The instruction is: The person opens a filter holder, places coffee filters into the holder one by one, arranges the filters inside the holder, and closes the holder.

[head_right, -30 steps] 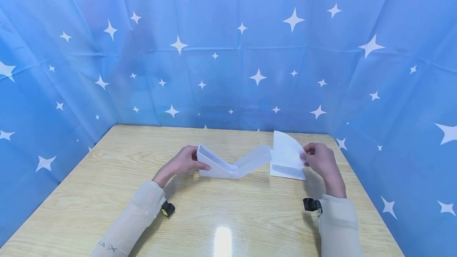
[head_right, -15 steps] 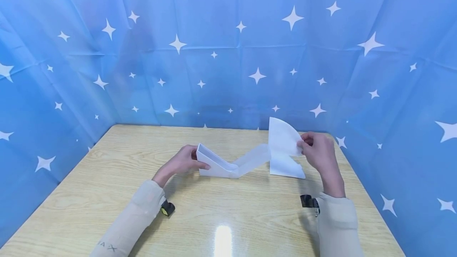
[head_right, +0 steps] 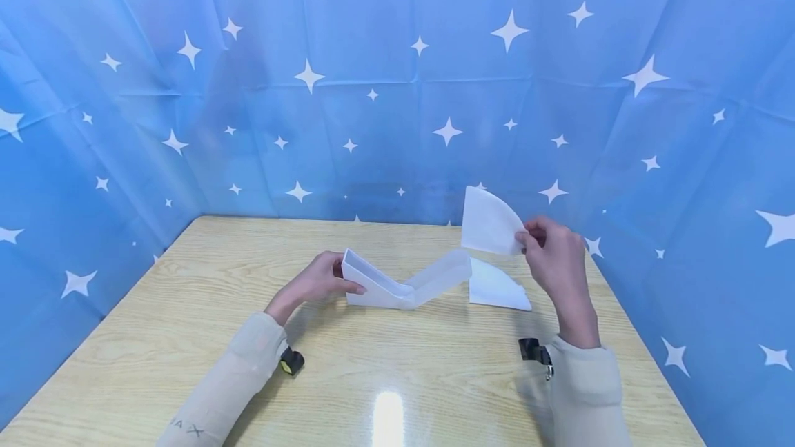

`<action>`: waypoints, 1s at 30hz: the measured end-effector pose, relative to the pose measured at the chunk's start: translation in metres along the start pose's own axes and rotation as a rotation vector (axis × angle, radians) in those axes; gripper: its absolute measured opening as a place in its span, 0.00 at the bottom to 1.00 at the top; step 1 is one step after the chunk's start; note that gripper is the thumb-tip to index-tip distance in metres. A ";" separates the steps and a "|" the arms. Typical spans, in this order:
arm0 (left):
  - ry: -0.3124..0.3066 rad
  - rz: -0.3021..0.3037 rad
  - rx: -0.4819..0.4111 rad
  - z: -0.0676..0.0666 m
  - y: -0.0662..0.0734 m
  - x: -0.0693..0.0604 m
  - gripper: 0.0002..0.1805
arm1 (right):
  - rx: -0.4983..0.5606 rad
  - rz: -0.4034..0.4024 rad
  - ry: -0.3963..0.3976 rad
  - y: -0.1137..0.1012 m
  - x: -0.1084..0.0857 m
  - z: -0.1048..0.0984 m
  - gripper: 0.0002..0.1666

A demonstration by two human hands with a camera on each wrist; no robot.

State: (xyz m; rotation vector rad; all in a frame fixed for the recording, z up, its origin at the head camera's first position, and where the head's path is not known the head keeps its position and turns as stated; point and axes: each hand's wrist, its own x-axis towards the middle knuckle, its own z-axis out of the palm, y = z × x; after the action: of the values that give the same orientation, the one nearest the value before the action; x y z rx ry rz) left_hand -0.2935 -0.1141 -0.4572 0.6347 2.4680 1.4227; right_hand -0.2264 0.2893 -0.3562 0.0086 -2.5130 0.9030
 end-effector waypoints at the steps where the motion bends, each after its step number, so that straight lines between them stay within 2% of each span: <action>1: 0.000 0.000 -0.001 0.000 0.001 0.000 0.22 | -0.002 -0.014 0.018 -0.002 -0.001 0.000 0.14; 5: 0.004 -0.001 -0.006 0.000 0.002 0.000 0.21 | 0.003 -0.090 0.079 -0.012 -0.002 0.000 0.11; 9: 0.007 -0.004 -0.008 0.001 0.003 0.000 0.22 | 0.021 -0.151 0.106 -0.019 -0.004 0.002 0.08; 17: 0.007 0.006 -0.006 0.000 0.002 0.000 0.21 | 0.046 -0.244 0.119 -0.031 -0.005 0.012 0.06; 30: 0.001 0.004 -0.016 0.000 0.002 -0.001 0.22 | 0.056 -0.318 0.094 -0.045 -0.009 0.039 0.03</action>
State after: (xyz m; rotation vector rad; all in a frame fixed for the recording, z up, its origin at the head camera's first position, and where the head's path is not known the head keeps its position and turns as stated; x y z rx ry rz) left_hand -0.2919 -0.1132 -0.4553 0.6362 2.4550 1.4440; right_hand -0.2283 0.2288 -0.3594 0.3642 -2.3116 0.8207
